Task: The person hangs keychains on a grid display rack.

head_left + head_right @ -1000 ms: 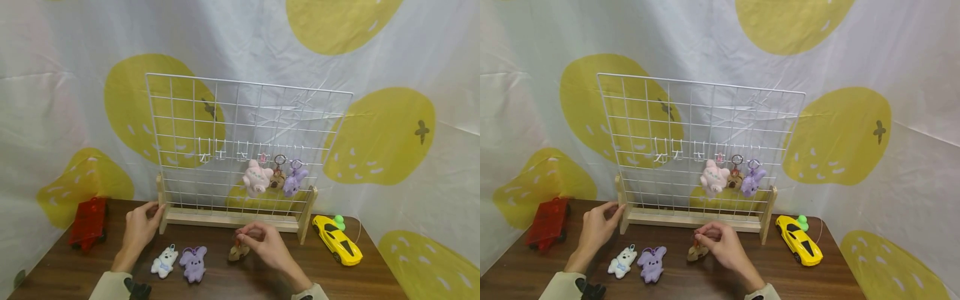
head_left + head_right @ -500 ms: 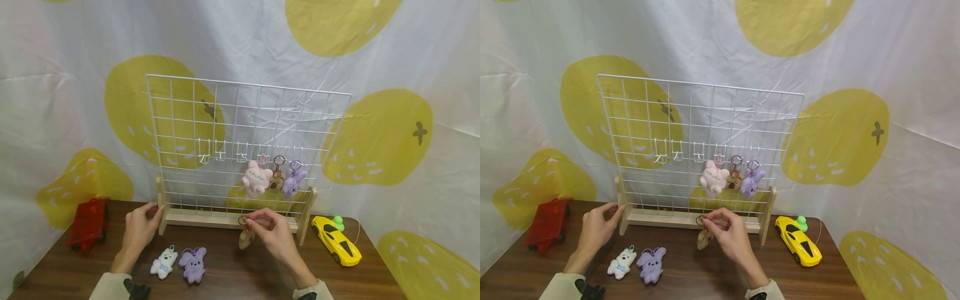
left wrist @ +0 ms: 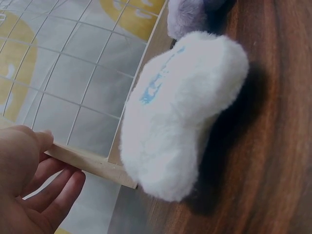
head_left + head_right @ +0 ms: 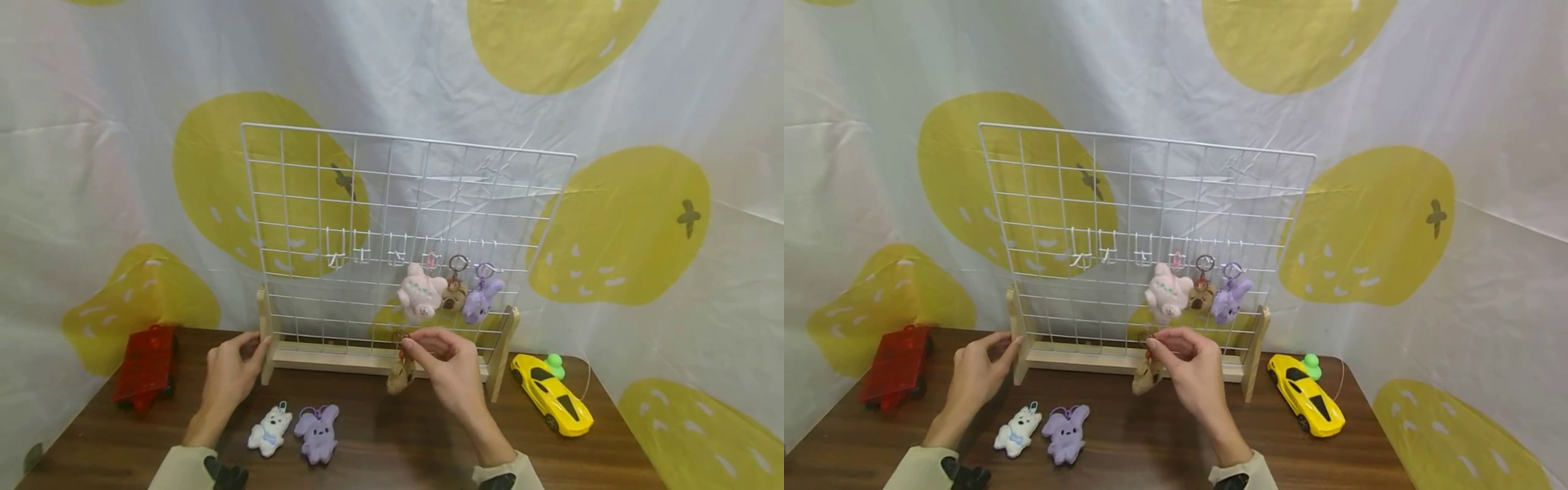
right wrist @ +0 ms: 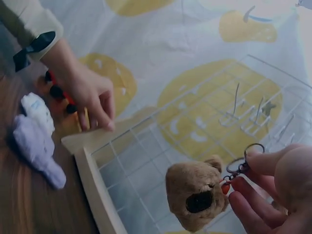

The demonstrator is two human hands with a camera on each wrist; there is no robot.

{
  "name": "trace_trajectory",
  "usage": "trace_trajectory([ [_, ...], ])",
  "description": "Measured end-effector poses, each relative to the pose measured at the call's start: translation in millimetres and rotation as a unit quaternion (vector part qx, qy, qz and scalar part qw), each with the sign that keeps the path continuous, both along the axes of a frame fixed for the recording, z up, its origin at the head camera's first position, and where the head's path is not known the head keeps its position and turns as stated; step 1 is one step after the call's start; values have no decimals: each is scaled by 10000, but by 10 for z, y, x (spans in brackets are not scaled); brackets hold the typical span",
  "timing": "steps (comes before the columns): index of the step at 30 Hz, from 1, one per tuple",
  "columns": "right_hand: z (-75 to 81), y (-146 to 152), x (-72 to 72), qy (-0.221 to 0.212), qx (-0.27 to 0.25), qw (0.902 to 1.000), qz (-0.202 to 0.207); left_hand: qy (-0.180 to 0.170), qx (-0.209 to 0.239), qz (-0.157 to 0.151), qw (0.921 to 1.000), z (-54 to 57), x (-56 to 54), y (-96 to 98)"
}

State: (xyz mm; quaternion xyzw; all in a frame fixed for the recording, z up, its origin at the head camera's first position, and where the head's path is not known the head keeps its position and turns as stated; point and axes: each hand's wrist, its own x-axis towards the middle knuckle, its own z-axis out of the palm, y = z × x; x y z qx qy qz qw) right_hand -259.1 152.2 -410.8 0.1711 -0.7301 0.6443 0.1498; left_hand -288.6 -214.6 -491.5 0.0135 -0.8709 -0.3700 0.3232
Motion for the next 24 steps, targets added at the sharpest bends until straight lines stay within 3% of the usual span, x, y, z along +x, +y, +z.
trace_trajectory([
  [6, 128, -96, 8, 133, -615, 9980, -117, -5, 19, 8, 10000, 0, 1, 10],
  [11, 257, -177, -12, 213, -835, 9959, -260, -55, 51, 42, 10000, 0, 8, 4],
  [20, 491, -254, -39, 710, -448, 9917, -971, -136, 110, 11, 9998, 3, 16, 5],
  [24, 575, -270, -53, 916, -539, 9895, -984, -114, 101, -12, 9999, 6, 14, 3],
])
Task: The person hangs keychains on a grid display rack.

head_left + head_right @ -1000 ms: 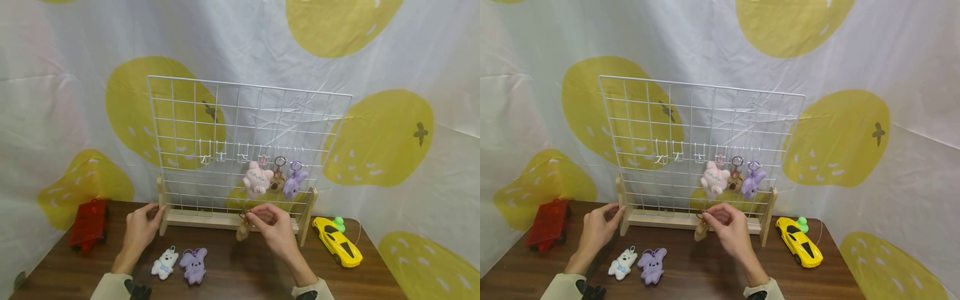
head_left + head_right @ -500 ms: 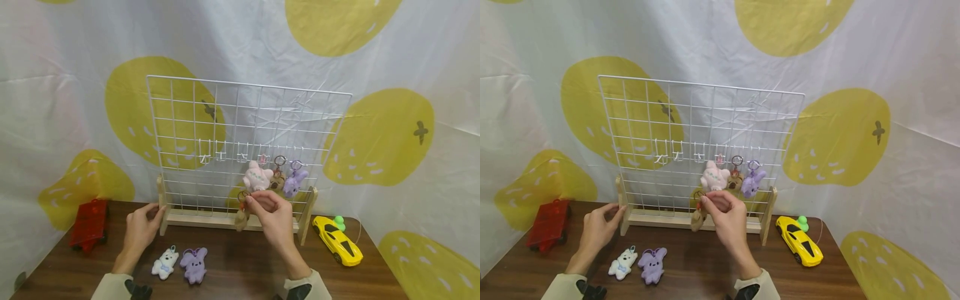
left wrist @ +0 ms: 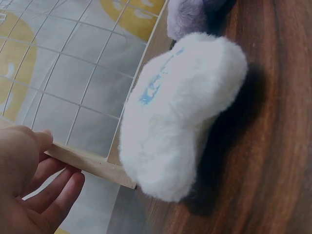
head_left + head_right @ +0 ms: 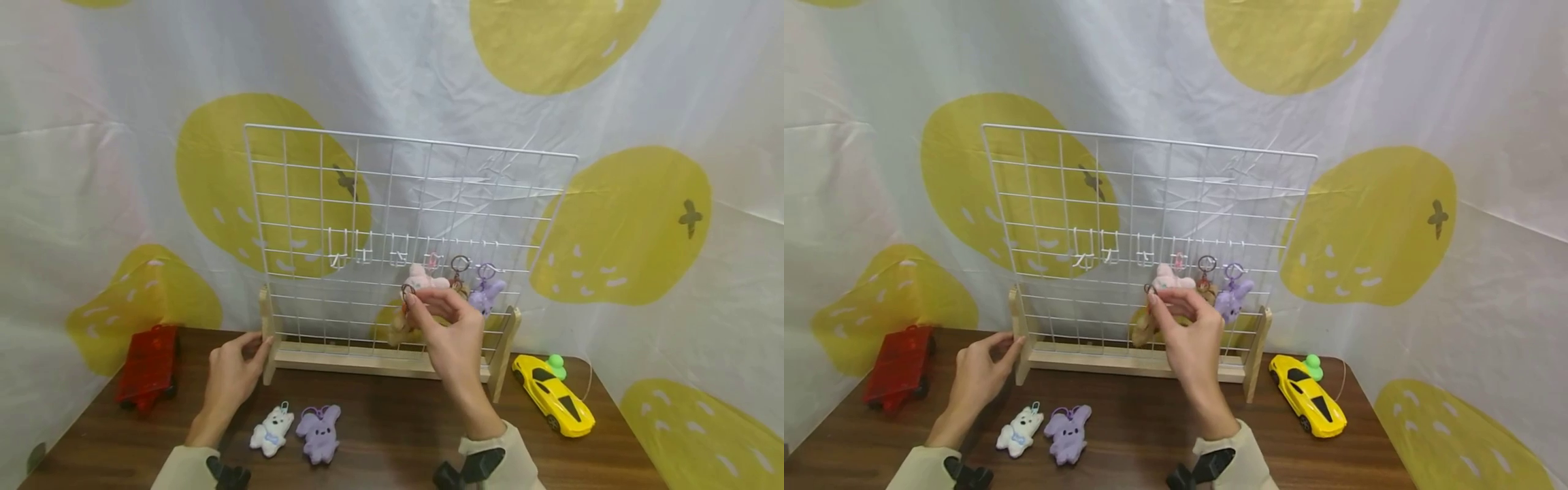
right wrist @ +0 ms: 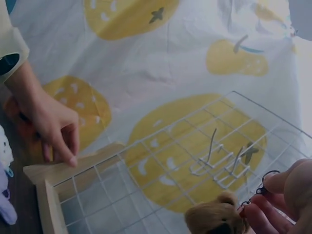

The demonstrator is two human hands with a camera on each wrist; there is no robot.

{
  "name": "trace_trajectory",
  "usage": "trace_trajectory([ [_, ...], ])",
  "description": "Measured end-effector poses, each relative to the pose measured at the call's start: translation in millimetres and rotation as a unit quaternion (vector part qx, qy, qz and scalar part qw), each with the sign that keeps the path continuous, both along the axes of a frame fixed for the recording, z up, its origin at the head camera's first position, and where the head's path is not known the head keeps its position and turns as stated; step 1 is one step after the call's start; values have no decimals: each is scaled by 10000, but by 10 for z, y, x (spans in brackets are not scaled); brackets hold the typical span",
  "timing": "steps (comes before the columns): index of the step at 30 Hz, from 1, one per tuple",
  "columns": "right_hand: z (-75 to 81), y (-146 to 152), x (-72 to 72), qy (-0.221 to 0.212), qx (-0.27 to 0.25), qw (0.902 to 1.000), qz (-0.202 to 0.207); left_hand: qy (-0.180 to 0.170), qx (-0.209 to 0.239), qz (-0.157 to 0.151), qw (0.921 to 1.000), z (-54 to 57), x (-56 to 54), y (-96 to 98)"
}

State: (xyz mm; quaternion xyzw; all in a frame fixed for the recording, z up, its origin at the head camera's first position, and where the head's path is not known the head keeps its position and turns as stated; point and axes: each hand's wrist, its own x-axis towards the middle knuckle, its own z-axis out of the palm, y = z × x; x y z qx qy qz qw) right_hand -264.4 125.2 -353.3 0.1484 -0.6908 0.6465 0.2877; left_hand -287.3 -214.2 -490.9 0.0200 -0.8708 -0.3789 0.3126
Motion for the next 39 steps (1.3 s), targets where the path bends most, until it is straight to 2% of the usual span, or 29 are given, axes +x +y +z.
trace_trajectory([
  [4, 69, -32, -25, 60, -345, 9990, 261, 43, -26, -10, 10000, -1, 2, -3],
  [10, 140, -109, -69, 9, -742, 9963, 427, 63, -73, 22, 10000, -9, 7, -7],
  [16, 153, -193, -146, 54, -1289, 9894, 671, 74, -89, 40, 9999, -27, 10, -6],
  [21, 155, -248, -185, 65, -1628, 9842, 697, 49, -38, 6, 10000, -40, 5, 0],
  [31, 194, -289, -73, 422, -1627, 9842, 565, 72, -55, -6, 10000, -24, -9, 14],
  [39, 219, -300, -96, 692, -1323, 9879, 417, 78, -19, -17, 10000, -6, 5, 0],
])
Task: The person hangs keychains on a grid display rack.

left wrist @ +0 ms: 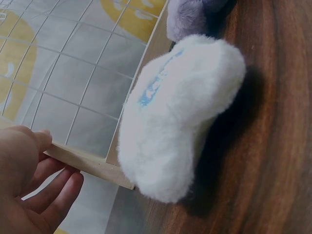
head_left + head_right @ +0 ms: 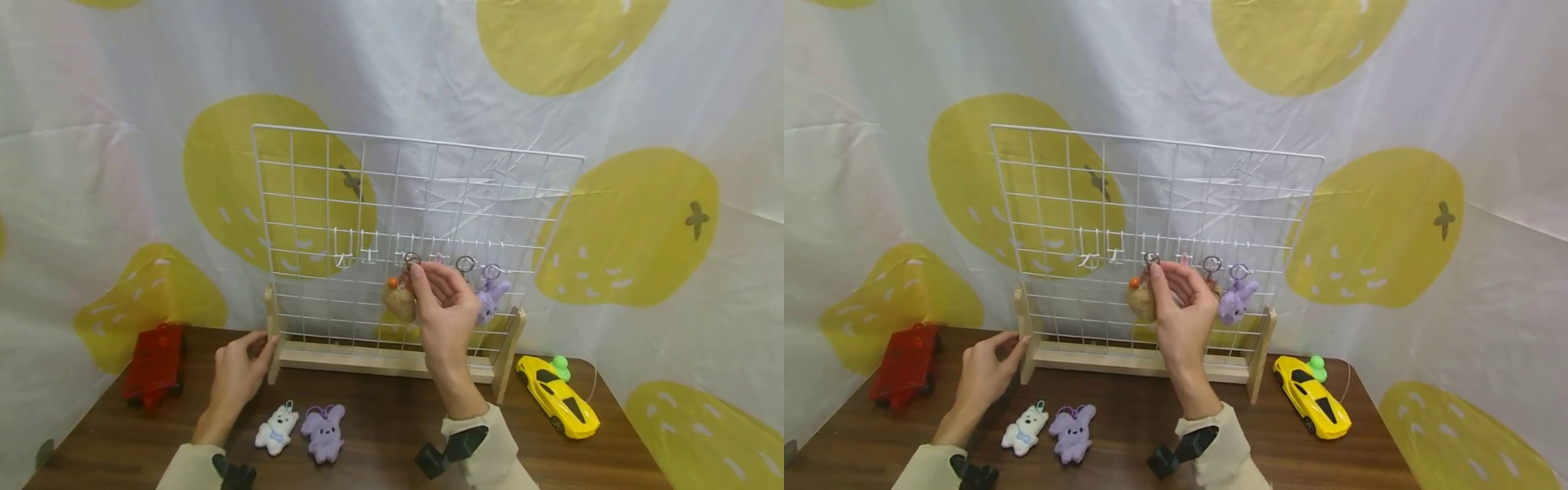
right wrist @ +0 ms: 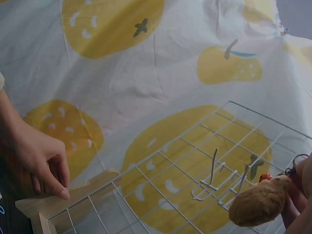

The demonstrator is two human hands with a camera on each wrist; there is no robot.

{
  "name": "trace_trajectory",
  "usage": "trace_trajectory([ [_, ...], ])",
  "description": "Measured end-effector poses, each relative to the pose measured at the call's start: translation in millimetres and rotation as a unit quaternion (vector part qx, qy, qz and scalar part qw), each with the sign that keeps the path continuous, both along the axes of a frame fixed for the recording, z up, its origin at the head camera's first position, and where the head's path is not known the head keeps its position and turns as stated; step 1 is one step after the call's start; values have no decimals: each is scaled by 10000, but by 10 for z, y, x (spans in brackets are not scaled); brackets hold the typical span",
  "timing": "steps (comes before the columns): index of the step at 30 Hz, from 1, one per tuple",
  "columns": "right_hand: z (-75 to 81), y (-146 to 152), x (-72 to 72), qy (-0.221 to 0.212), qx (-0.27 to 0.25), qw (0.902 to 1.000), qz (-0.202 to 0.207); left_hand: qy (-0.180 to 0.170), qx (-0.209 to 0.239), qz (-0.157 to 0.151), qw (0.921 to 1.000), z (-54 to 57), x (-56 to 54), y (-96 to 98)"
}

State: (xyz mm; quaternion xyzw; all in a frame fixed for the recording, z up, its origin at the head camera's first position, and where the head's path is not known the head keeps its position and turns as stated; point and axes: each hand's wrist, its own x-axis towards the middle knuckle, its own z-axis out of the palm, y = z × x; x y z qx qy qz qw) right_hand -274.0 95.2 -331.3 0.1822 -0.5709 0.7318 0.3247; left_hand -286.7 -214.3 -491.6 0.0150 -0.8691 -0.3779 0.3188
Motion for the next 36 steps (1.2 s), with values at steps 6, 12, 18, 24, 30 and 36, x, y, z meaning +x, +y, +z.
trace_trajectory([
  [6, -26, 12, -29, 162, 80, 9997, 154, 27, -32, -16, 10000, -17, 1, 4],
  [12, -54, -1, -60, 82, 20, 9996, 263, 49, -8, -48, 10000, -18, -6, 1],
  [18, -132, -27, -147, -248, -61, 9995, 162, 15, 8, -15, 10000, -18, 1, -3],
  [24, -172, -55, -187, -224, 166, 9996, -106, 12, 10, -10, 10000, -19, 1, -5],
  [30, -204, -72, -189, -394, 623, 9970, -254, 53, -29, -6, 10000, -8, 1, -5],
  [36, -234, -106, -169, -554, 1056, 9928, -91, 44, -28, -23, 10000, 1, 5, -9],
])
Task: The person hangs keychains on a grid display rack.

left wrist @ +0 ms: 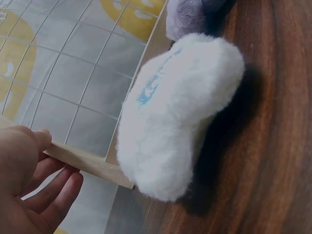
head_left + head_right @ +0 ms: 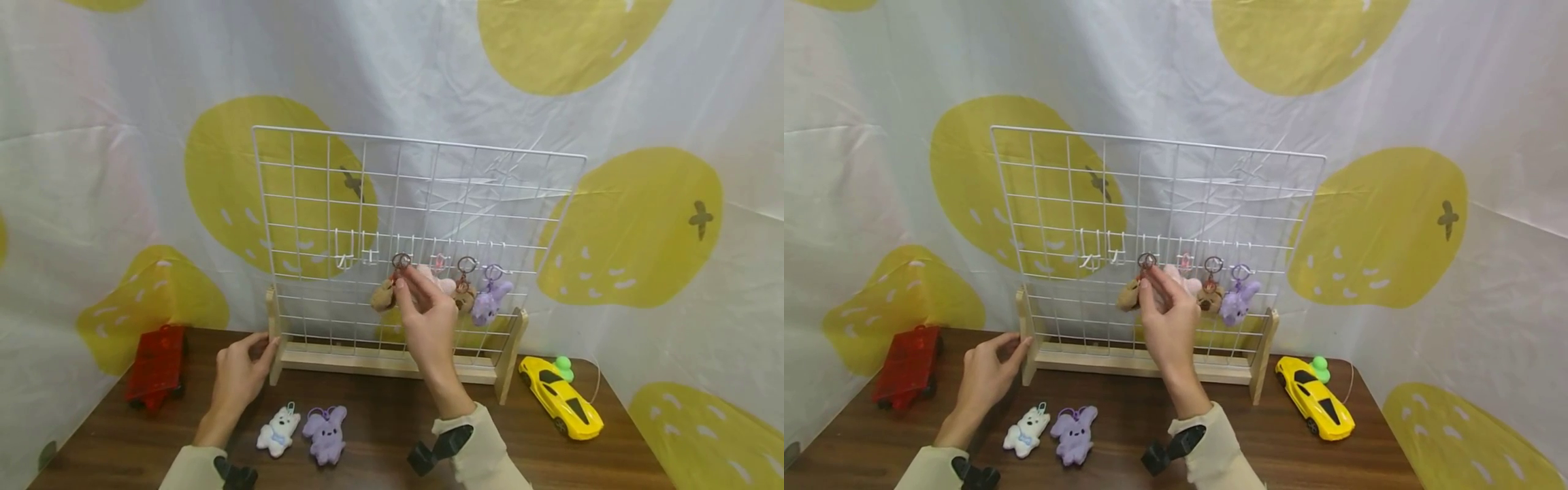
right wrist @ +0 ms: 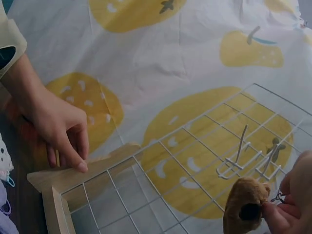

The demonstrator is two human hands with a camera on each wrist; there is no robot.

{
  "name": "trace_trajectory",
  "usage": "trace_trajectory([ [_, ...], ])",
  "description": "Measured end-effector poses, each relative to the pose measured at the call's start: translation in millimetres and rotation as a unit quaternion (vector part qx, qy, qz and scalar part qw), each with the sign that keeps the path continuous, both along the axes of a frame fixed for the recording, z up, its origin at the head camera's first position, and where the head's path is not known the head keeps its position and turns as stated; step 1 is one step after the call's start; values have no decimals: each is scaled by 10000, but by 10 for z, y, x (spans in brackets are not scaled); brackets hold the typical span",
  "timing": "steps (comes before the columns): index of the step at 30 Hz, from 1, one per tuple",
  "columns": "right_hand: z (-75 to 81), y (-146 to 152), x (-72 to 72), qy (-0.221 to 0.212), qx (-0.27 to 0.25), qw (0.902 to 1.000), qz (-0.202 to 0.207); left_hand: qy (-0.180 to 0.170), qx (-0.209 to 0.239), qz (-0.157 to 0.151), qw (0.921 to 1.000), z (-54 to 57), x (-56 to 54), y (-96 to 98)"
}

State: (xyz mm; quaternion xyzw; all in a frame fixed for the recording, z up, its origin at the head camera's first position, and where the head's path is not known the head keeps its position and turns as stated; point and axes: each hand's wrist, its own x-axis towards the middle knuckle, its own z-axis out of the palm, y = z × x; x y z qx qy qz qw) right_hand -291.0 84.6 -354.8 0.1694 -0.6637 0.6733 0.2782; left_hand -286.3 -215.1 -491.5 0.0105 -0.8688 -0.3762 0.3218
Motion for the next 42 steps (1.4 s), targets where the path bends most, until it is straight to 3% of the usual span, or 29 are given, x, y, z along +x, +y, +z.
trace_trajectory([
  [9, -54, 23, 108, -167, 404, 9977, 510, -55, 20, -30, 10000, -21, -14, 9],
  [15, -218, 84, 319, -53, 587, 9976, 366, -41, -4, -18, 10000, -20, -21, 16],
  [18, -322, 95, 401, -10, 960, 9937, 585, -7, -15, 32, 10000, -18, -21, 11],
  [24, -495, 86, 436, -41, 1627, 9761, 1439, -8, -25, 143, 9999, -37, -21, -3],
  [35, -861, 28, 373, -602, 2283, 9568, 1698, 133, -84, 123, 9998, -36, -30, 0],
  [39, -1081, -40, 334, -652, 2793, 9405, 1824, 148, -96, 123, 9998, -51, -28, 0],
  [42, -1248, -85, 322, -614, 3272, 9226, 1949, 152, -86, 129, 9998, -58, -23, -1],
])
